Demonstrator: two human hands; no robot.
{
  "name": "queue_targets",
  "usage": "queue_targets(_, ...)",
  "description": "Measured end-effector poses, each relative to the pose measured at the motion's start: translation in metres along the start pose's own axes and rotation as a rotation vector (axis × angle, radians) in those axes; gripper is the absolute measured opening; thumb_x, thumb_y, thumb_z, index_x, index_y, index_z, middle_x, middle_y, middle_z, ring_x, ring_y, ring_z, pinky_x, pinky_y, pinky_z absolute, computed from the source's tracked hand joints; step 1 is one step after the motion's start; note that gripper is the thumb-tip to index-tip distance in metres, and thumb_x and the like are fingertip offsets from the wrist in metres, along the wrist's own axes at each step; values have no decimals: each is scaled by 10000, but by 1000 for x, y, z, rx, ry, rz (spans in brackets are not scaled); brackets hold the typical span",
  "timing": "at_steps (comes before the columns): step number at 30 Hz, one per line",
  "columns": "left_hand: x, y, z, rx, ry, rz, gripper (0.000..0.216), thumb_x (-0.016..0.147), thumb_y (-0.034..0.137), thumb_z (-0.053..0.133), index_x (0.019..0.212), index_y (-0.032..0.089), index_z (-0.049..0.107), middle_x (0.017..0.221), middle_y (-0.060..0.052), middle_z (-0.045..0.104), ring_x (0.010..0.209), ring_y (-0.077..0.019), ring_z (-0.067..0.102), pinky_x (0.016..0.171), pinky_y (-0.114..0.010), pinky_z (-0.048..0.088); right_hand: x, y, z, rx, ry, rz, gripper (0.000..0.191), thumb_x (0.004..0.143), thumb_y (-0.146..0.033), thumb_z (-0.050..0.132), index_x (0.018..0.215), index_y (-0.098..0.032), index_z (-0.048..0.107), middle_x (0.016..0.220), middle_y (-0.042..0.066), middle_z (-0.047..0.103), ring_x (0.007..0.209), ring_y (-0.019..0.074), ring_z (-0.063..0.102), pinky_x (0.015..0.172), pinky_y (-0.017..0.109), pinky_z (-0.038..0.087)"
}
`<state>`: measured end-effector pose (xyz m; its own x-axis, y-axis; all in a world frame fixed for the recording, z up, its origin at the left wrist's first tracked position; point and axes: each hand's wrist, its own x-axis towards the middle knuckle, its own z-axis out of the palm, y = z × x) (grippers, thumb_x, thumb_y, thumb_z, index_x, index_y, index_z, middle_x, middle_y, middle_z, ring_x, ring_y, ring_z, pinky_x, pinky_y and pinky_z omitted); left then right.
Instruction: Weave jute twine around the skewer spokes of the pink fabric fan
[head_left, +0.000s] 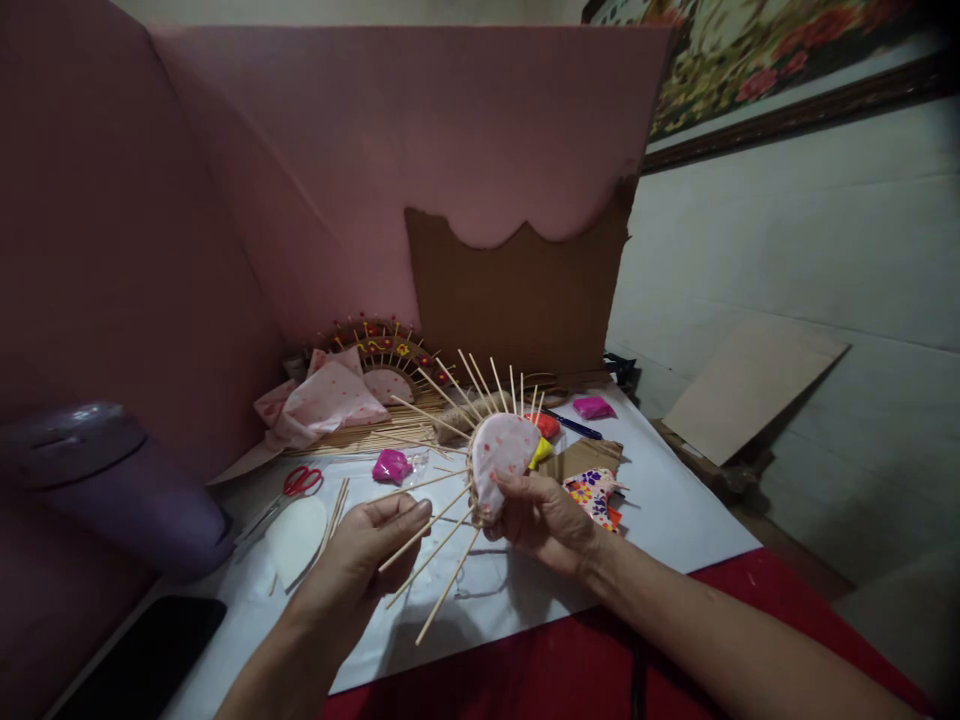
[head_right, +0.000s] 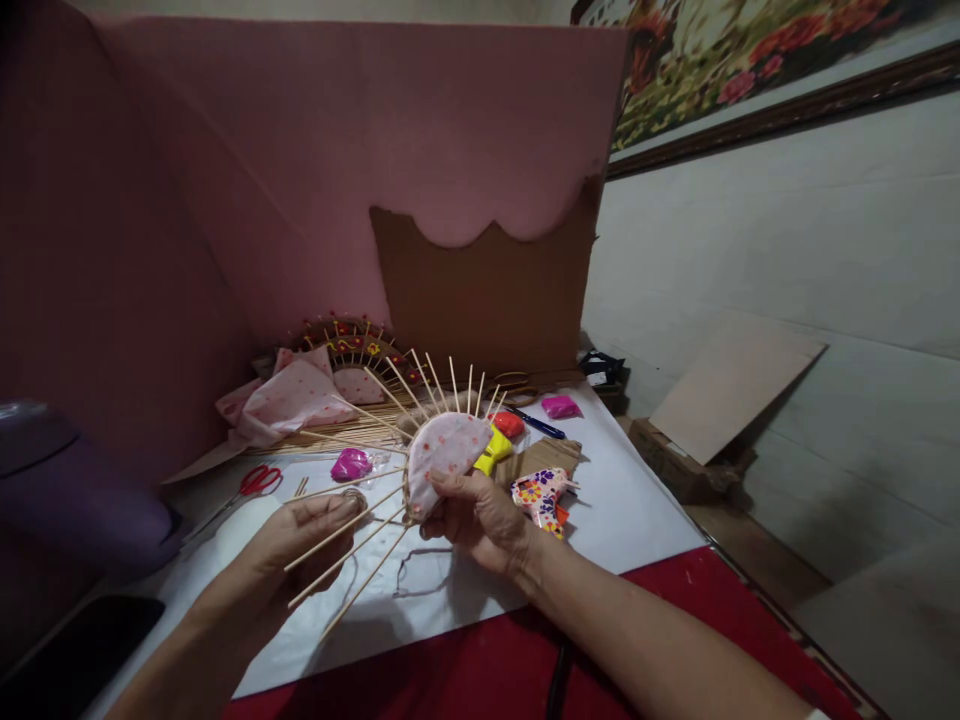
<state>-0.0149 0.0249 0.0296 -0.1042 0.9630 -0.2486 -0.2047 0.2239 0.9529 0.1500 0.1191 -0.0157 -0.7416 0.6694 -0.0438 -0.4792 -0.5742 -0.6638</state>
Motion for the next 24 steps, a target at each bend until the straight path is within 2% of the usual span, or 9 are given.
queue_targets(2,-3,4,0,-119,-55,-45,257,656,364,673,615,133,567,399,107,229,373,-19,126,358,-150,109,1,-3,-1,-9,9,-16,139,697,-217,645,751,-94,612,637,47,642,545,117,558,514,244,394)
queue_targets(6,-6,5,0,-222,-54,-35,210,645,304,690,670,106,625,442,88,274,387,-10,155,367,-139,152,3,-7,0,33,55,-30,143,668,-206,668,759,-114,607,637,32,645,562,119,565,517,239,385)
queue_targets(11,-3,3,-3,-276,-76,-4,179,661,272,672,701,98,652,441,77,295,385,-10,164,365,-143,141,6,-9,-1,98,75,-56,126,654,-190,669,742,-126,605,622,26,649,564,116,565,510,231,375)
queue_targets(15,-5,4,-4,-228,-49,57,200,640,302,686,656,105,658,408,79,293,373,-8,177,367,-147,138,9,-9,-5,130,93,-73,131,659,-209,675,729,-134,593,615,18,643,558,114,562,493,221,364)
queue_targets(17,-7,5,-4,-148,28,108,225,615,325,710,639,104,670,381,81,298,370,-10,201,367,-147,147,10,-9,-7,122,107,-69,139,668,-220,671,747,-135,594,628,22,647,577,120,574,501,222,374)
queue_targets(19,-11,6,-1,-12,163,198,220,589,325,735,618,112,683,380,56,398,375,-18,274,364,-145,202,10,-9,-8,84,121,-56,145,681,-239,662,748,-129,595,644,35,654,602,134,593,517,231,388)
queue_targets(22,-18,6,4,274,404,447,152,569,292,751,630,158,712,563,-15,644,497,-90,506,460,-177,392,10,-9,-8,-3,141,-32,156,690,-263,648,732,-121,599,634,43,657,591,147,610,515,240,395)
queue_targets(24,-21,6,6,410,503,601,128,574,284,745,661,194,723,664,-18,699,598,-147,589,540,-213,461,9,-9,-6,-41,144,-28,154,682,-259,646,723,-117,604,622,42,656,573,149,611,502,239,392)
